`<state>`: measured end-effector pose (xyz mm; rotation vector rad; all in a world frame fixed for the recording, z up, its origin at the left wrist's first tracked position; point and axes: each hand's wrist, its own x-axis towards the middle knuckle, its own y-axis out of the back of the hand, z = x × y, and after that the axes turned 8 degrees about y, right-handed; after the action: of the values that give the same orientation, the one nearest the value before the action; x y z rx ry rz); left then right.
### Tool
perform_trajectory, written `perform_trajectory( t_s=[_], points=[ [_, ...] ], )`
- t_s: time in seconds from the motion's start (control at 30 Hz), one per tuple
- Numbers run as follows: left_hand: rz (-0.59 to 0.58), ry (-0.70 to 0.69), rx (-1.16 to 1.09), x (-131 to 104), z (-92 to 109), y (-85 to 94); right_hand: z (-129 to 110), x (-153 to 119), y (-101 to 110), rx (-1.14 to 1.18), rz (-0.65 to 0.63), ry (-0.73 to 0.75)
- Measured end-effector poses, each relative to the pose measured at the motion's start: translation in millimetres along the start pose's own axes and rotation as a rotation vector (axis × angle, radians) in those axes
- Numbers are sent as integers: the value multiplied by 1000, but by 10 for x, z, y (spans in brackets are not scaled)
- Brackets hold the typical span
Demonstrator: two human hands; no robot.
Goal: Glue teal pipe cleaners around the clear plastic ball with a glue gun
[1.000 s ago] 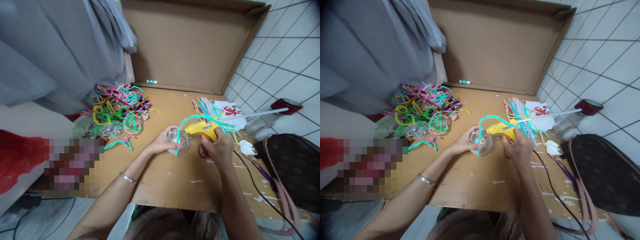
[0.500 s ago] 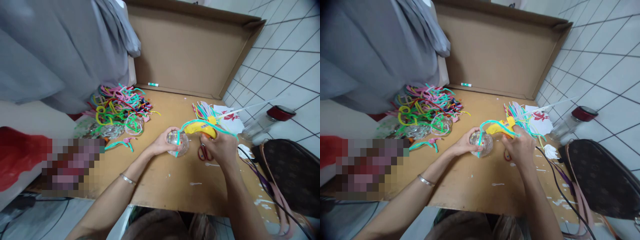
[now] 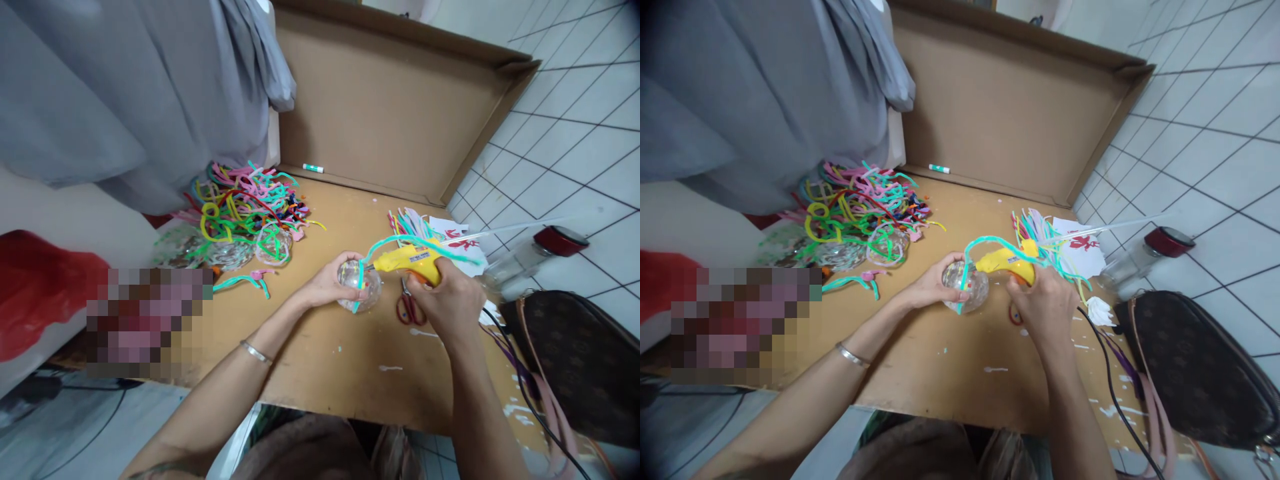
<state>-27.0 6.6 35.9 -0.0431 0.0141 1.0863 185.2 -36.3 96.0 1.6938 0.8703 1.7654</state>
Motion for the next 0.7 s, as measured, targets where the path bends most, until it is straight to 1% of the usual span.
perform_trajectory(
  t_s=[0.1, 0.2, 0.4, 0.6, 0.7],
  points=[
    [-4, -12, -10, 4, -8, 8, -14, 19, 6, -13, -27, -35],
    [2, -13, -7, 8, -17, 10, -11, 22, 5, -9, -63, -37],
    [1, 7, -20, 7, -15, -4, 16, -4, -32, 9, -37, -43],
    [5, -2, -8, 10, -30, 7, 19, -17, -15, 26, -73, -51],
    [-2, -1, -12, 11, -37, 10, 15, -17, -7, 13, -60, -58]
  ],
)
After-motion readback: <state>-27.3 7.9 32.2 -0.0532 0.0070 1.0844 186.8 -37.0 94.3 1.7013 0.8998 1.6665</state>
